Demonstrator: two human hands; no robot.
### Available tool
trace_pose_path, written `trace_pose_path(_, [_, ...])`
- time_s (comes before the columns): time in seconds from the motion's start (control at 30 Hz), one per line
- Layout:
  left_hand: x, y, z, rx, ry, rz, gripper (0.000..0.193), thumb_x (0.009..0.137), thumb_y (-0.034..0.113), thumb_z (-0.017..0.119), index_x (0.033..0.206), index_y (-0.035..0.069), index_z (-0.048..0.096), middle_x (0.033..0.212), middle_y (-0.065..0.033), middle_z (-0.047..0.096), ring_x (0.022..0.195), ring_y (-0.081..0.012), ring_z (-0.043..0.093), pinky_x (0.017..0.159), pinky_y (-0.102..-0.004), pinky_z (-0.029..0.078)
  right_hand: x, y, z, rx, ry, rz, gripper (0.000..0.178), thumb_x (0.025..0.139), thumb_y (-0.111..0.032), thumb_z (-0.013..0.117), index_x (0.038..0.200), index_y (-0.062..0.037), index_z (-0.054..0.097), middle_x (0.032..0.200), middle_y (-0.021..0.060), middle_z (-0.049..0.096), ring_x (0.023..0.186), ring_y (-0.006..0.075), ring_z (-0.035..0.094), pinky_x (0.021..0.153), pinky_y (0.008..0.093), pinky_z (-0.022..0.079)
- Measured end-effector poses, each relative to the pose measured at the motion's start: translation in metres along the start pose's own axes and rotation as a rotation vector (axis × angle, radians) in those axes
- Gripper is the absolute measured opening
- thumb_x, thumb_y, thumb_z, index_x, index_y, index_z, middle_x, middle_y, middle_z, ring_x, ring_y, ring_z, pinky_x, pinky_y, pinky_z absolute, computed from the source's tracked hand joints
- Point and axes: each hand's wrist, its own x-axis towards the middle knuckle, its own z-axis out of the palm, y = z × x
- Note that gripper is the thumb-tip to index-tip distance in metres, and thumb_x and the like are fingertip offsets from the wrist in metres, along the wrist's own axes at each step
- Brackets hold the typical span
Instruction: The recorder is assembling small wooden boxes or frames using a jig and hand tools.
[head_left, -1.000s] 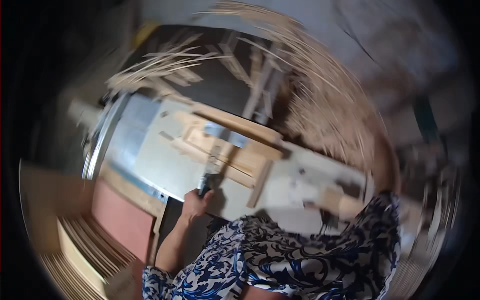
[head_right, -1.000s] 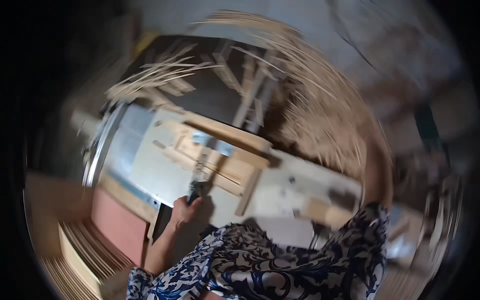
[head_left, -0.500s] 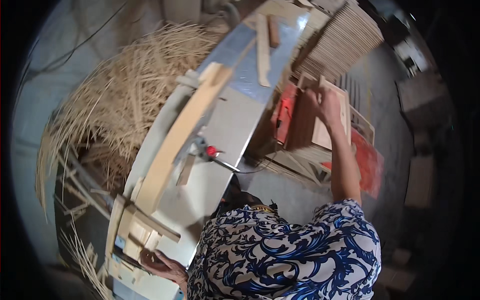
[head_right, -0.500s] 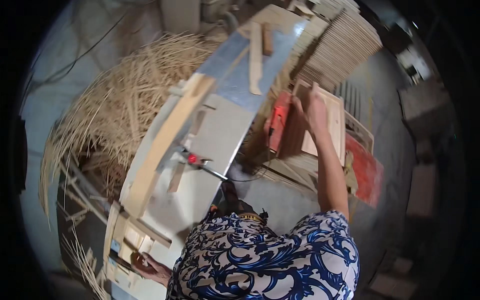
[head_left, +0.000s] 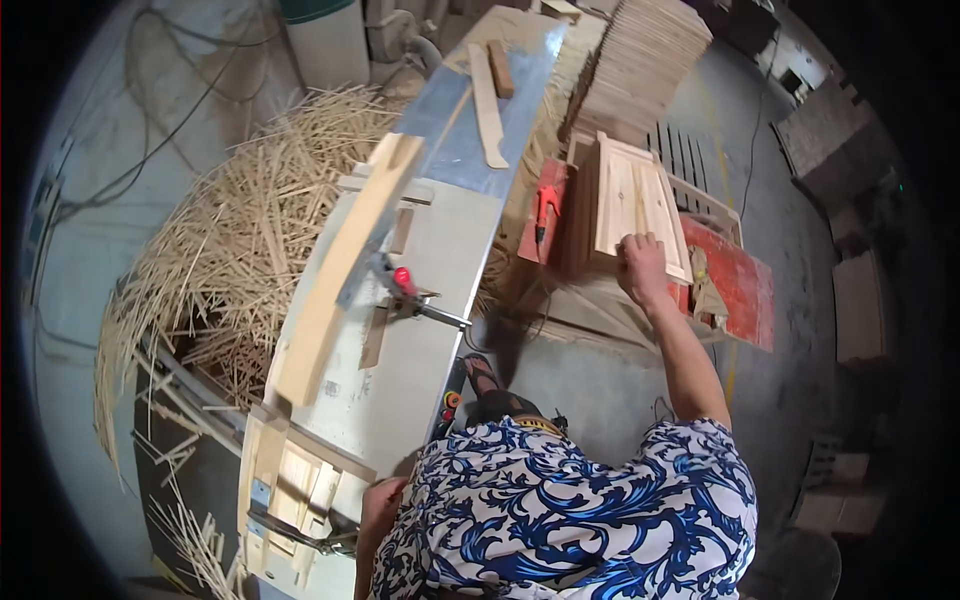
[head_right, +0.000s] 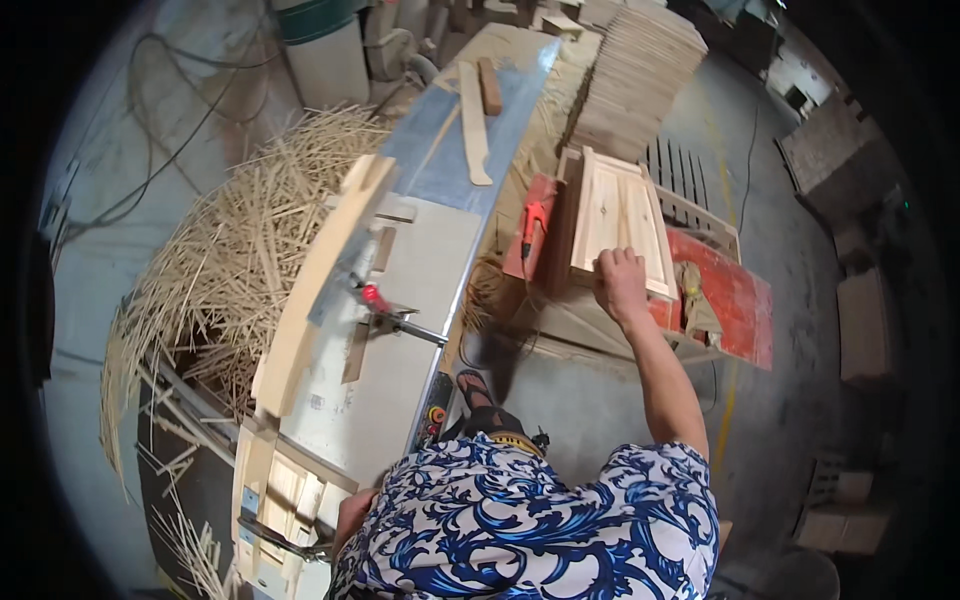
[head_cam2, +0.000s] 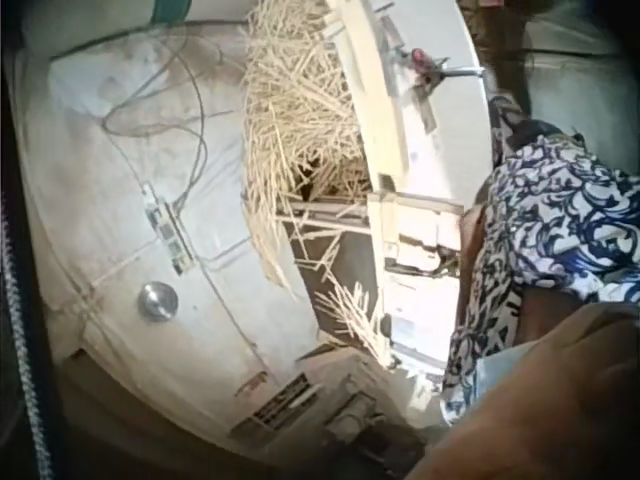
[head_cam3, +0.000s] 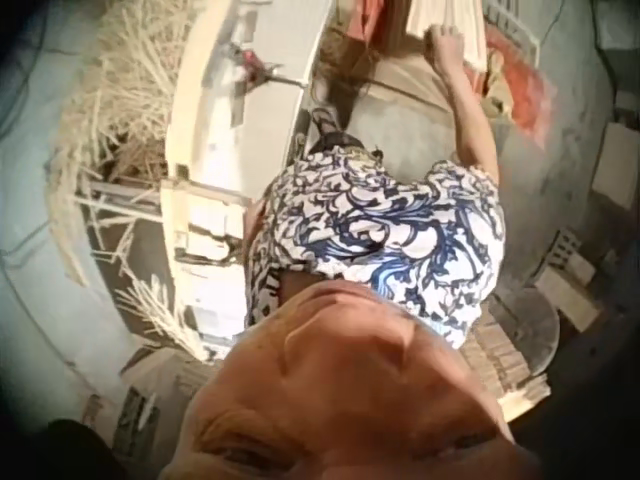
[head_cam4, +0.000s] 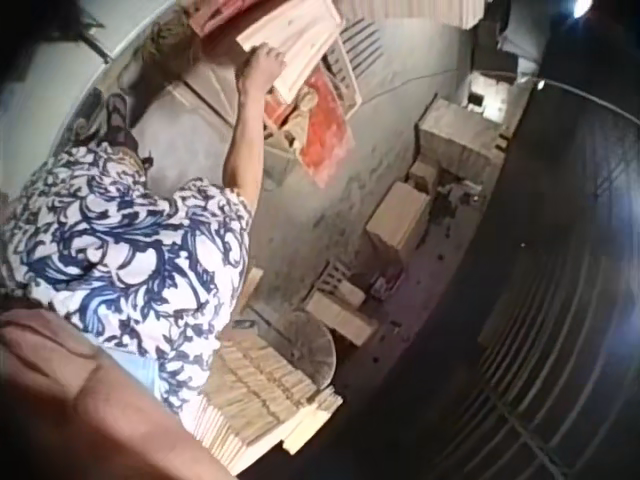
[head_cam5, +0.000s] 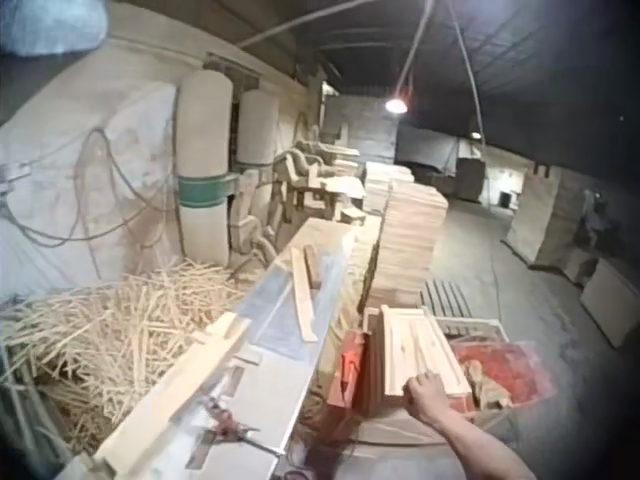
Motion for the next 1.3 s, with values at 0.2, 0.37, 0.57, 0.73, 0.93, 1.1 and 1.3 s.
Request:
trace_pose_path(0.2, [-0.049, 0.019, 0.012, -0.115, 0.116, 0.029, 0.021, 0.099, 0.01, 0.06, 0.112, -0.003, 0.069, 0.101, -0.0198, 0.071, 0.091, -0.031, 0.069, 0.082, -0.0344, 0.053, 0.052, -0.028, -0.119, 0.01, 0.252, 0.013, 0.035, 0.078, 0.0, 0.069, 0.113, -0.0051, 0.07, 0.096, 0.017, 0.063, 0.095, 0.0375, 0.06, 0.081, 0.0475, 0.052])
trace_pose_path(0.37, [-0.066, 0.03, 0.012, -0.242, 0.102, 0.079, 0.023, 0.1, 0.015, 0.06, 0.11, -0.003, 0.07, 0.105, -0.0175, 0.069, 0.097, -0.0276, 0.066, 0.087, -0.0344, 0.051, 0.066, -0.079, -0.177, 0.066, 0.311, -0.055, 0.035, 0.081, 0.0, 0.069, 0.116, -0.0038, 0.069, 0.095, 0.0172, 0.061, 0.093, 0.0364, 0.059, 0.08, 0.0459, 0.051])
trace_pose_path(0.57, [-0.07, 0.05, 0.007, -0.44, 0.108, -0.106, 0.022, 0.095, 0.007, 0.063, 0.114, 0.0, 0.071, 0.104, -0.0147, 0.07, 0.095, -0.0275, 0.067, 0.089, -0.0348, 0.051, 0.093, -0.144, -0.215, 0.22, 0.552, -0.306, 0.036, 0.082, 0.003, 0.069, 0.118, -0.0007, 0.067, 0.09, 0.0141, 0.056, 0.084, 0.0336, 0.055, 0.073, 0.0424, 0.048])
trace_pose_path(0.73, [-0.065, 0.031, 0.017, -0.362, 0.292, 0.027, 0.022, 0.091, 0.001, 0.066, 0.112, 0.0, 0.072, 0.103, -0.0115, 0.068, 0.098, -0.0253, 0.065, 0.09, -0.0344, 0.051, 0.115, -0.185, -0.2, 0.381, 0.525, -0.357, 0.035, 0.081, 0.005, 0.069, 0.115, 0.0004, 0.067, 0.088, 0.0131, 0.055, 0.08, 0.0322, 0.054, 0.069, 0.0403, 0.047])
trace_pose_path(0.93, [-0.067, 0.031, 0.027, -0.297, 0.365, 0.071, 0.021, 0.091, -0.003, 0.067, 0.111, 0.0, 0.072, 0.103, -0.0087, 0.068, 0.095, -0.0197, 0.064, 0.087, -0.0306, 0.05, 0.126, -0.223, -0.19, 0.502, 0.547, -0.56, 0.027, 0.087, 0.001, 0.074, 0.113, 0.0016, 0.065, 0.087, 0.0147, 0.054, 0.074, 0.0327, 0.054, 0.064, 0.0421, 0.046])
trace_pose_path(1.1, [-0.068, 0.03, 0.031, -0.41, 0.365, -0.025, 0.013, 0.097, 0.001, 0.064, 0.109, -0.001, 0.07, 0.096, -0.005, 0.067, 0.091, -0.015, 0.061, 0.083, -0.0282, 0.05, 0.133, -0.25, -0.198, 0.568, 0.473, -0.612, 0.038, 0.078, 0.01, 0.072, 0.115, 0.0021, 0.066, 0.088, 0.0144, 0.058, 0.076, 0.0315, 0.056, 0.065, 0.0405, 0.047])
trace_pose_path(1.3, [-0.07, 0.005, 0.028, -0.473, 0.384, -0.191, 0.01, 0.101, 0.01, 0.065, 0.099, 0.002, 0.069, 0.083, -0.0024, 0.066, 0.083, -0.0117, 0.061, 0.077, -0.0279, 0.05, 0.137, -0.29, -0.226, 0.61, 0.554, -0.815, 0.039, 0.072, 0.011, 0.069, 0.111, 0.0027, 0.069, 0.086, 0.0128, 0.06, 0.075, 0.0291, 0.057, 0.065, 0.038, 0.048])
